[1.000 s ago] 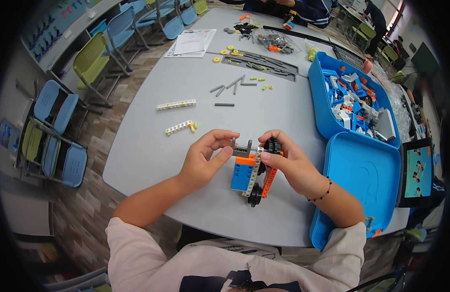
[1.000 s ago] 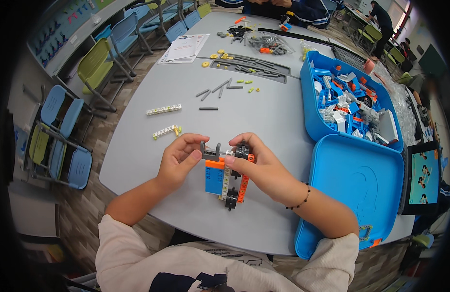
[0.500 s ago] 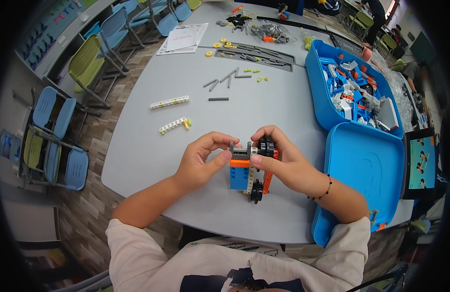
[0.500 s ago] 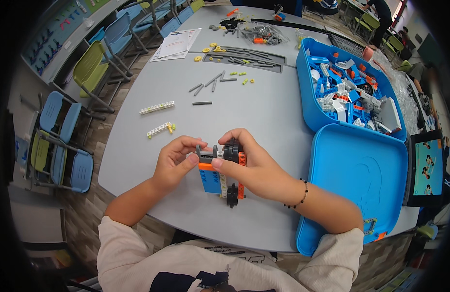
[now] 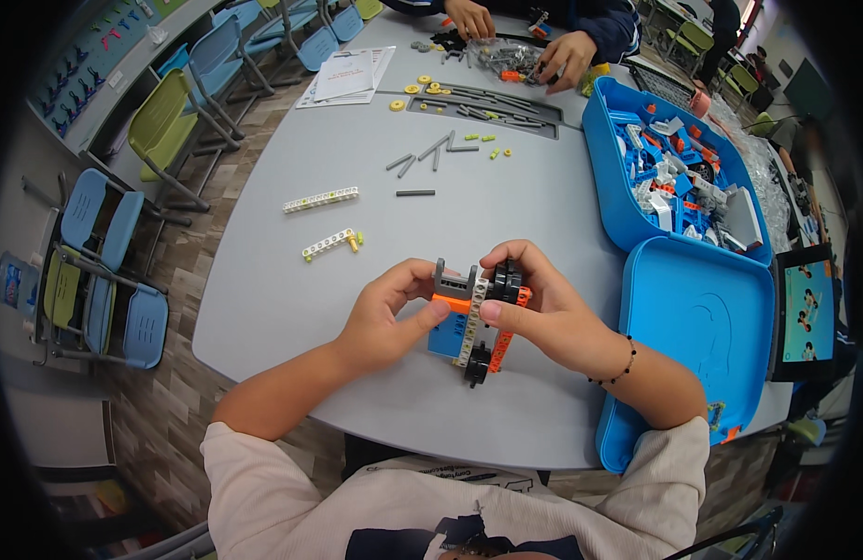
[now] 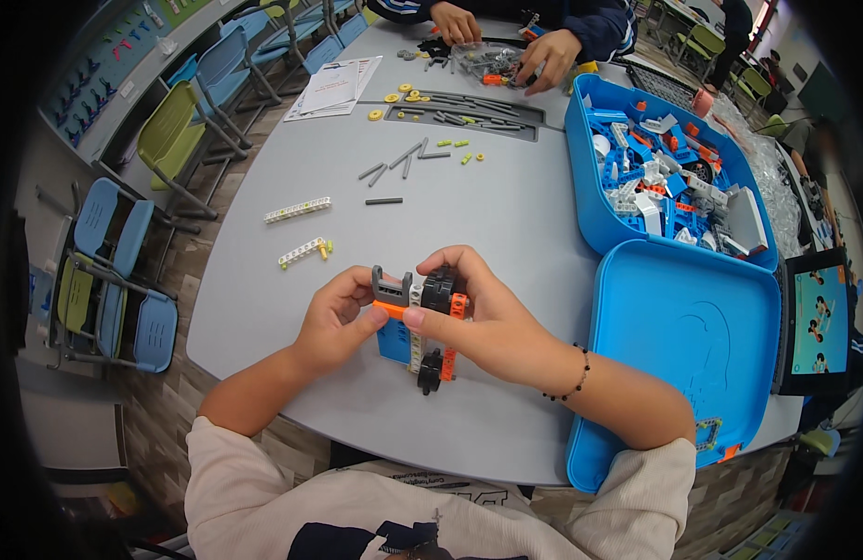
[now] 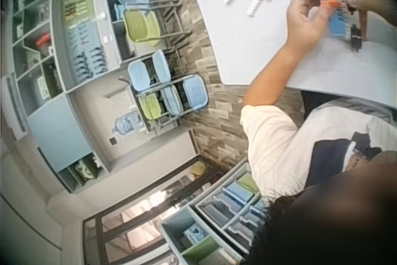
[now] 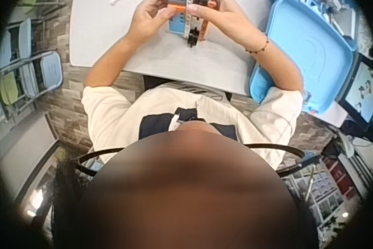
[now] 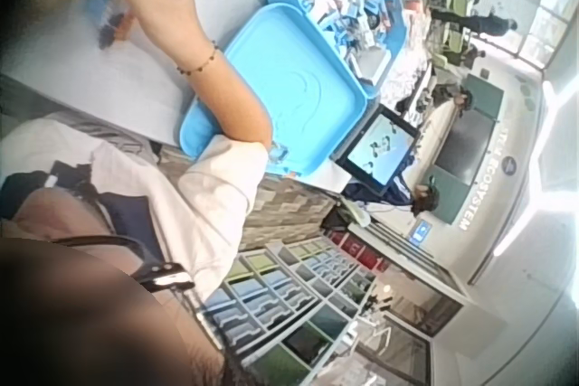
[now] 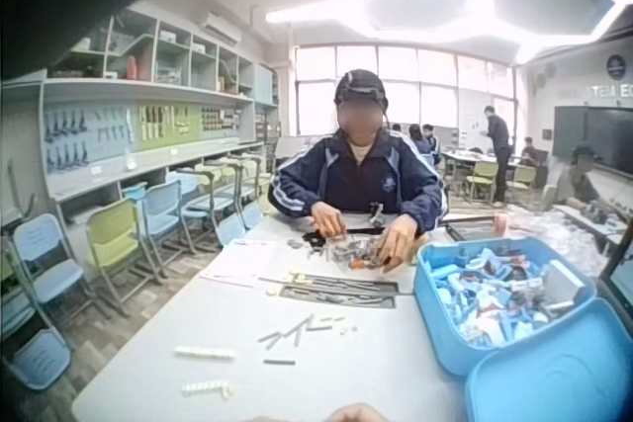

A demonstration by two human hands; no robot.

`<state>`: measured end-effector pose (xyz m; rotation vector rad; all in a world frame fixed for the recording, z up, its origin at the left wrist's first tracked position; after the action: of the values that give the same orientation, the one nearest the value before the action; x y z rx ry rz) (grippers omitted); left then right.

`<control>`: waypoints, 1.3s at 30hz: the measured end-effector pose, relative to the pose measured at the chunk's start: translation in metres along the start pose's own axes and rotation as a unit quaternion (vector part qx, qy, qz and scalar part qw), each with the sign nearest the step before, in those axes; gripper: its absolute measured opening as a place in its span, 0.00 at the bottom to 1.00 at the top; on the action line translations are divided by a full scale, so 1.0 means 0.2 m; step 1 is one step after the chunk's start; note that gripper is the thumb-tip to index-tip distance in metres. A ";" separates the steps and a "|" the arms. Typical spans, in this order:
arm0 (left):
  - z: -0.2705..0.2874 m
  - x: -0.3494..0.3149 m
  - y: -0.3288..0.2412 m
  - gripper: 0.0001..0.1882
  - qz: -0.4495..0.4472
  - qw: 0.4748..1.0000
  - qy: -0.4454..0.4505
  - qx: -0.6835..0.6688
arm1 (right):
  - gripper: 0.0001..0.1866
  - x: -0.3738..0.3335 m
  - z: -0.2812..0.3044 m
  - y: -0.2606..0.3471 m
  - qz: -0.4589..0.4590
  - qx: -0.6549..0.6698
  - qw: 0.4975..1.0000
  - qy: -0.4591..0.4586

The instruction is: The person assembles a small wheeled vehicle from plastic building blocks at a table. They pick up various pieces from a blue bin and the table, connect beams, axles, and wheels, and adjust the structure by hand. The person also opens a small bag of yellow connectors and adds them to the assembly.

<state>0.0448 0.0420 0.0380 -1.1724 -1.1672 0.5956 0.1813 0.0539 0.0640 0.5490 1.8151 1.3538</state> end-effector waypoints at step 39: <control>0.09 -0.01 0.12 0.12 0.113 0.974 -0.097 -0.170 | 0.21 -0.03 -0.04 0.03 0.089 -0.154 0.984 -0.006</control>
<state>0.0320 0.0556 0.0145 -1.5831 -1.3470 0.7134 0.1774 0.0470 0.0732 0.5594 1.5339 1.7102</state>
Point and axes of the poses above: each hand's wrist, its own x-axis towards the middle knuckle, its own z-axis out of the back of the hand, y = z × x, the point moved 8 cm from there along x, towards the middle knuckle, and after that the axes turned 14 degrees about -z, right-handed, at the moved point
